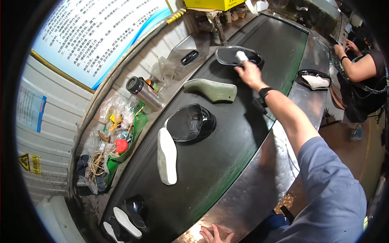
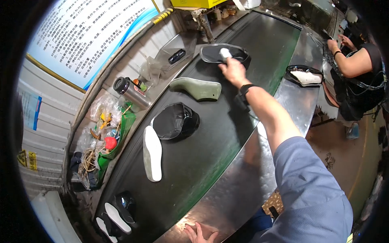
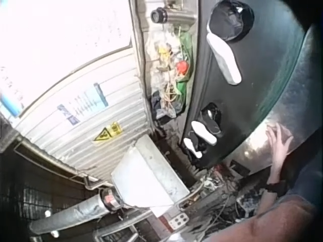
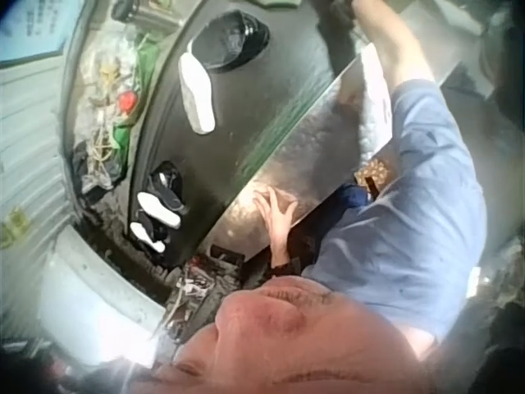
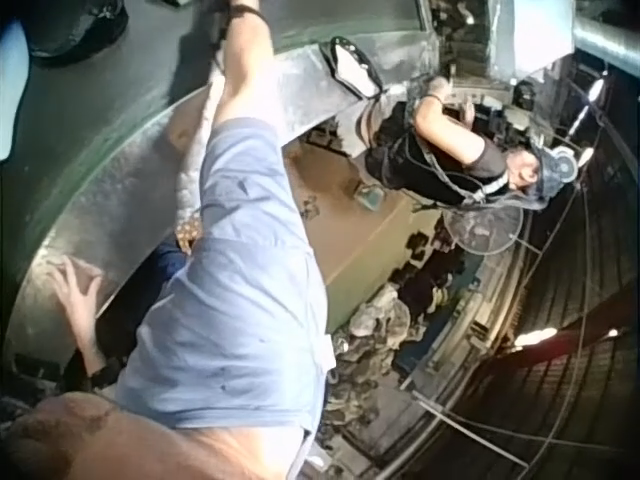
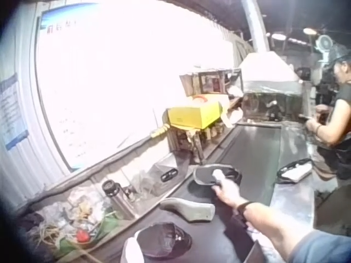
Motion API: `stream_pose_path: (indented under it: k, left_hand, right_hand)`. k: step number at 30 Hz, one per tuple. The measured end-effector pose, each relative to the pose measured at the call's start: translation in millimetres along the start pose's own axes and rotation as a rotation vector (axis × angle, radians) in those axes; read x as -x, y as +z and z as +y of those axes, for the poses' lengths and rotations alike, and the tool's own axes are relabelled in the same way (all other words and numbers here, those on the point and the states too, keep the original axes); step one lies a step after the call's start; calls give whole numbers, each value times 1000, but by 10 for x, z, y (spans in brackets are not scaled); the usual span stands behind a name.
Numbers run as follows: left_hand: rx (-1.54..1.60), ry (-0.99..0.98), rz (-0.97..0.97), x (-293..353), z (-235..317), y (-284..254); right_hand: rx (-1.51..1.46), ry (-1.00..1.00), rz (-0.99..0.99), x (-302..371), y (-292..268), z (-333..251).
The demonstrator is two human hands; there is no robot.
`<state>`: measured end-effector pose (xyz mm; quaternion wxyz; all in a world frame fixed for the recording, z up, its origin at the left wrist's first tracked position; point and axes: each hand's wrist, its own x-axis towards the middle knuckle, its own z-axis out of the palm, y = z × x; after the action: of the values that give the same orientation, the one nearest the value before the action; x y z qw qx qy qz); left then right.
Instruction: Operating a toe-lasting machine to shape shoe uppers onto lasts in a factory production line.
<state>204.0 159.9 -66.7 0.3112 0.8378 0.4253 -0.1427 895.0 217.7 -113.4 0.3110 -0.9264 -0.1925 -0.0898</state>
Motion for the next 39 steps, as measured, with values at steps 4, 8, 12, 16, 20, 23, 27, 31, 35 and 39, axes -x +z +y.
stream_pose_path:
  k: [4,8,12,16,20,23,27,31,35,39]
  left_hand:
    - [-10,20,29,14,18,20]
    - [20,38,50,3,-3,49]
    - [-106,91,105,90,77,-12]
    - [78,-21,85,-105,46,123]
    - [1370,42,-189,-414,739,81]
    - [1968,-64,-613,-555,672,339]
    - [1875,6,-383,-244,414,270]
    - [1706,2,-189,152,307,-50]
    - [1536,-176,26,178,335,92]
    - [1518,-589,276,3,206,497]
  right_hand:
    - [-94,-431,-434,489,197,-260]
    - [108,-463,-396,873,-140,-402]
    - [235,-402,-467,1485,-945,-349]
    - [327,-407,-526,2455,-1784,-287]
    - [263,-383,-660,3581,-2362,-583]
    - [-45,-374,-730,4307,-2567,-1044]
    - [-379,-36,-510,4449,-3045,-1047]
    - [-819,440,-597,4189,-3332,-1015]
    - [-674,283,-375,4039,-2519,-389]
    - [-306,-114,-576,4315,-2711,-617]
